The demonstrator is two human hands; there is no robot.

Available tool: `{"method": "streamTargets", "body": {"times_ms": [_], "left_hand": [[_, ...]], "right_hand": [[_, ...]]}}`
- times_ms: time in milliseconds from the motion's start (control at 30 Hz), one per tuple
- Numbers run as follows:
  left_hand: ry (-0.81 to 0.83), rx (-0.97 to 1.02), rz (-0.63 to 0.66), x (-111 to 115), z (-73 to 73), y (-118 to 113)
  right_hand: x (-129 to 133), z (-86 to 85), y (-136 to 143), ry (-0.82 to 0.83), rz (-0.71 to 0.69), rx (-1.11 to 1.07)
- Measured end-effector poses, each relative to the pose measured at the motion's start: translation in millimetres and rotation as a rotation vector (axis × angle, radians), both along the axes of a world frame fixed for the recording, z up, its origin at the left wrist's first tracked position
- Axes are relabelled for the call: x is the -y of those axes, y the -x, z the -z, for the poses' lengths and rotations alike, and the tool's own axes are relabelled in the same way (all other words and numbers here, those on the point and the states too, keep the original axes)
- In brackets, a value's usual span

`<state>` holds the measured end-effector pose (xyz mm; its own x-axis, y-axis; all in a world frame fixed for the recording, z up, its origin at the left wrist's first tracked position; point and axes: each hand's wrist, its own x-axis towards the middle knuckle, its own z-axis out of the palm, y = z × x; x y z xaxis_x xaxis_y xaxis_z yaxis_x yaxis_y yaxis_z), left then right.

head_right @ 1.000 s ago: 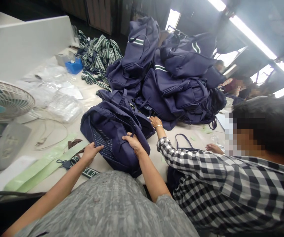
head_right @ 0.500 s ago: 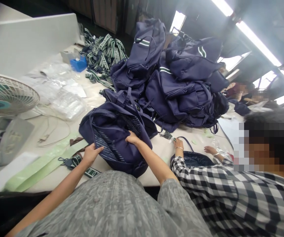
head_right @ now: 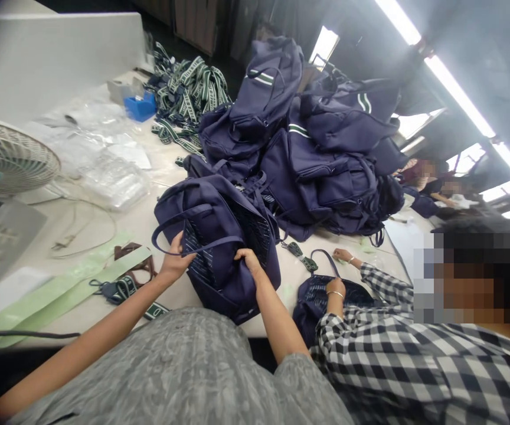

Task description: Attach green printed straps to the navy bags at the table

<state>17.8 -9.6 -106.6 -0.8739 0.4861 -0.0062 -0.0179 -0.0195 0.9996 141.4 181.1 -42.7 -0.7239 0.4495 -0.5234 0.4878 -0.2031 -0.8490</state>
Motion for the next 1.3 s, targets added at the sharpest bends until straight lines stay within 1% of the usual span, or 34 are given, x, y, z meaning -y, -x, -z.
{"method": "streamTargets", "body": {"times_ms": [67, 133, 200, 300, 333, 400, 467, 500, 567, 633, 667, 733, 833, 933, 1033, 1133, 1233, 1300], "left_hand": [[0.032, -0.024, -0.019, -5.8, 1.7, 2.7], [0.078, -0.018, -0.024, -8.2, 6.5, 3.6], [0.129, 0.016, -0.011, -6.9, 13.1, 3.0], [0.218, 0.036, -0.013, -1.6, 21.5, 1.5], [0.256, 0.026, -0.024, -0.1, 22.8, 1.1], [0.333, -0.028, -0.047, 1.8, 22.1, -0.2], [0.382, -0.151, -0.106, 2.5, 17.5, -3.0], [0.400, -0.252, -0.156, 3.0, 14.1, -5.0], [0.444, -0.507, -0.248, 5.0, 6.8, -9.8], [0.522, -0.751, -0.263, 8.7, 0.8, -14.5], [0.555, -0.843, -0.228, 10.8, -1.1, -16.5], [0.584, -0.953, -0.107, 14.6, -2.1, -19.8], [0.566, -0.968, 0.016, 18.0, 0.8, -22.6], [0.581, -0.937, 0.052, 19.2, 3.6, -22.7], [0.604, -0.917, 0.115, 18.7, 4.0, -19.8], [0.562, -0.856, 0.179, 16.6, 3.9, -16.6], [0.509, -0.802, 0.186, 13.6, 4.2, -16.5], [0.514, -0.784, 0.179, 11.5, 4.0, -17.7]], "right_hand": [[3.2, -4.2, -0.6, 0.024, 0.032, -0.043], [10.8, -7.4, 4.1, 0.038, -0.002, -0.105], [19.3, -9.1, 12.8, -0.014, -0.061, -0.138], [24.3, -8.8, 26.1, -0.184, -0.098, -0.061], [23.1, -7.9, 29.0, -0.211, -0.099, -0.031], [18.0, -5.1, 31.1, -0.173, -0.105, -0.007], [12.4, -1.6, 28.9, -0.058, -0.091, -0.008], [10.6, 0.2, 26.8, 0.009, -0.076, -0.003], [9.7, 3.3, 22.1, 0.135, -0.051, 0.020], [12.0, 5.1, 18.5, 0.214, -0.045, 0.027], [13.6, 5.6, 17.4, 0.234, -0.047, 0.023], [16.8, 6.0, 16.2, 0.258, -0.058, 0.013], [20.4, 5.5, 16.0, 0.298, -0.060, -0.003], [23.5, 3.1, 15.6, 0.316, -0.055, -0.026], [26.9, -1.2, 14.5, 0.313, -0.043, -0.029], [29.1, -4.0, 13.3, 0.301, -0.036, -0.035], [28.8, -1.6, 13.4, 0.284, -0.045, -0.056], [27.5, 2.9, 14.4, 0.257, -0.060, -0.081]]}}
